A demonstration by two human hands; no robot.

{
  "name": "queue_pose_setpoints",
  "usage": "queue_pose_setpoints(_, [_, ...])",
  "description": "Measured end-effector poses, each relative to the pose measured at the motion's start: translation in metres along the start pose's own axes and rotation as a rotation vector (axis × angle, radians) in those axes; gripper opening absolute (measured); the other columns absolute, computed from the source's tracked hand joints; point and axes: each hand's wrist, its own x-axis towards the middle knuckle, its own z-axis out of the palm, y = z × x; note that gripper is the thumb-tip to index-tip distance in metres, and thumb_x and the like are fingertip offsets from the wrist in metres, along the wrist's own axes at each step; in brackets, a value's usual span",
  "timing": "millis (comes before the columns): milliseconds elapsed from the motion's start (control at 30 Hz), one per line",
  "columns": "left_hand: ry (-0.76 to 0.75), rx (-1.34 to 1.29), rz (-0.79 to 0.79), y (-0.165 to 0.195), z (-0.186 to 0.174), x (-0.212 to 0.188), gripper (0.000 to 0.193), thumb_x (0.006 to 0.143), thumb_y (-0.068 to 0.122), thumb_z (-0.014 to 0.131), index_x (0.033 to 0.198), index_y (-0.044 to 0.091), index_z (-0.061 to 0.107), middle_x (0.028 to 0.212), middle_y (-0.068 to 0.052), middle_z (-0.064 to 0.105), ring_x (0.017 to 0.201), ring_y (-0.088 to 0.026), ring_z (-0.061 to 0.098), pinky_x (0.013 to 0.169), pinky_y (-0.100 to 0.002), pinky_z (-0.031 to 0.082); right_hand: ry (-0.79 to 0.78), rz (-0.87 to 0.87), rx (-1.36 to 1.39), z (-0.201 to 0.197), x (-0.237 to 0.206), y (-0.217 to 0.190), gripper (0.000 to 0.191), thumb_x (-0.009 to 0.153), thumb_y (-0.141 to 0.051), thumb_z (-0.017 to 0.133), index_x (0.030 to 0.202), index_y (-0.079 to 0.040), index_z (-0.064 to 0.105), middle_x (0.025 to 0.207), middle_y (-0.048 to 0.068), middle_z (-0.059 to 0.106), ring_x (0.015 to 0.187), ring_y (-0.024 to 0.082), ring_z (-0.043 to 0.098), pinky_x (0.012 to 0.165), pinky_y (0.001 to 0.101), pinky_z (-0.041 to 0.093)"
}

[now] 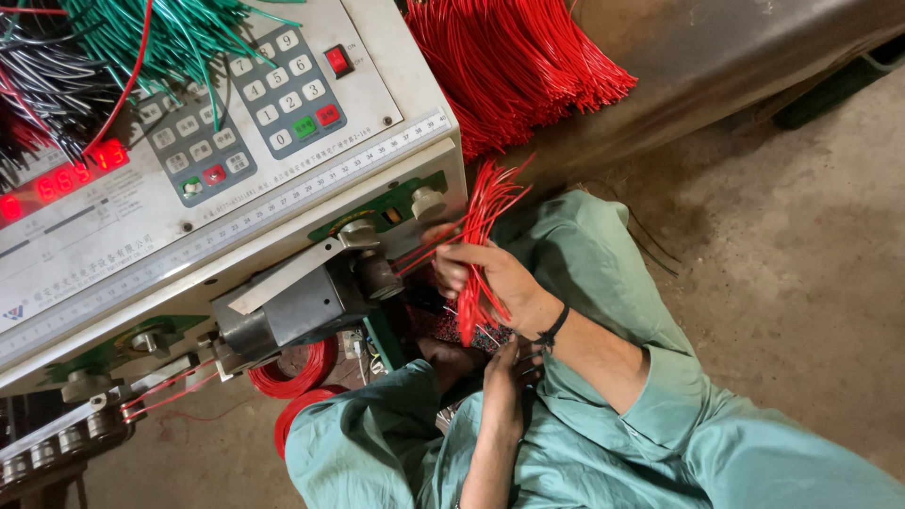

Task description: The person sits on the floor in front of an automatic wire cutting and stripping machine, feeding bundles of red insulated wire into the machine's guide. The machine cuts the wire into short lengths, and the person gathers the cut pieces into a growing bundle, occasionally clearing trimmed scraps from the collection area.

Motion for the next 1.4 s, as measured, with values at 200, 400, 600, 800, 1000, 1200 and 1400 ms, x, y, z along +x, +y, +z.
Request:
queue_pose_setpoints(200, [0.022, 0.004, -0.01, 0.001, 0.002, -0.002, 0.035, 0.099, 0.039, 0.057, 0.112, 0.008, 0.068, 0.101, -0.004, 0.074, 0.089, -0.014, 0.066, 0.078, -0.03, 0.05, 0.202, 0.071, 0.109, 0.008, 0.0, -0.004, 0.013, 0.101, -0.008, 0.051, 0.111, 0.0, 0.054, 0.076, 0.003, 0.057, 0.067, 0.016, 0.054, 0.065, 0.033, 0.048])
queue_pose_setpoints(400, [0.003, -0.035, 0.017, -0.001, 0.001, -0.001, 0.033, 0.1, 0.038, 0.059, 0.109, 0.007, 0.067, 0.1, -0.003, 0.072, 0.088, -0.015, 0.065, 0.078, -0.031, 0.049, -0.125, 0.044, 0.01, 0.003, -0.003, 0.0, 0.022, 0.104, -0.009, 0.055, 0.125, -0.005, 0.06, 0.065, -0.004, 0.047, 0.058, 0.011, 0.047, 0.059, 0.0284, 0.044])
queue_pose_setpoints(600, [0.017, 0.008, 0.003, 0.003, 0.002, -0.005, 0.036, 0.099, 0.038, 0.057, 0.112, 0.007, 0.07, 0.101, -0.003, 0.074, 0.088, -0.013, 0.065, 0.078, -0.029, 0.049, 0.165, 0.085, -0.089, 0.017, -0.007, -0.008, 0.018, 0.102, -0.011, 0.05, 0.116, -0.002, 0.057, 0.083, 0.002, 0.061, 0.065, 0.014, 0.056, 0.061, 0.0311, 0.047])
queue_pose_setpoints(800, [0.011, -0.01, 0.009, 0.005, 0.005, -0.006, 0.034, 0.1, 0.037, 0.058, 0.112, 0.008, 0.07, 0.1, -0.003, 0.073, 0.087, -0.014, 0.064, 0.078, -0.029, 0.049, -0.037, 0.061, 0.062, -0.001, 0.0, -0.001, 0.018, 0.105, -0.012, 0.054, 0.12, -0.005, 0.061, 0.074, 0.0, 0.053, 0.061, 0.011, 0.051, 0.061, 0.029, 0.048])
queue_pose_setpoints(1000, [-0.007, -0.006, 0.016, 0.006, 0.005, -0.007, 0.035, 0.1, 0.037, 0.056, 0.112, 0.007, 0.07, 0.1, -0.002, 0.073, 0.086, -0.013, 0.063, 0.077, -0.029, 0.049, -0.024, 0.051, -0.064, 0.005, -0.007, -0.005, 0.023, 0.103, -0.012, 0.054, 0.124, -0.005, 0.062, 0.074, 0.0, 0.053, 0.058, 0.01, 0.05, 0.056, 0.028, 0.046])
queue_pose_setpoints(1200, [-0.009, 0.001, 0.018, 0.005, 0.004, -0.005, 0.036, 0.101, 0.037, 0.056, 0.113, 0.006, 0.069, 0.101, -0.003, 0.073, 0.086, -0.013, 0.063, 0.077, -0.029, 0.049, 0.295, 0.082, 0.069, 0.013, -0.001, -0.007, 0.016, 0.103, -0.005, 0.051, 0.116, 0.003, 0.054, 0.081, 0.004, 0.057, 0.067, 0.016, 0.057, 0.064, 0.0328, 0.049])
queue_pose_setpoints(1400, [0.019, -0.018, 0.008, 0.003, 0.004, -0.003, 0.034, 0.1, 0.037, 0.058, 0.113, 0.007, 0.069, 0.102, -0.003, 0.072, 0.089, -0.015, 0.064, 0.078, -0.03, 0.049, -0.088, 0.018, 0.024, -0.007, -0.002, 0.004, 0.02, 0.104, -0.009, 0.058, 0.123, -0.003, 0.062, 0.067, -0.004, 0.045, 0.057, 0.009, 0.045, 0.057, 0.0282, 0.042])
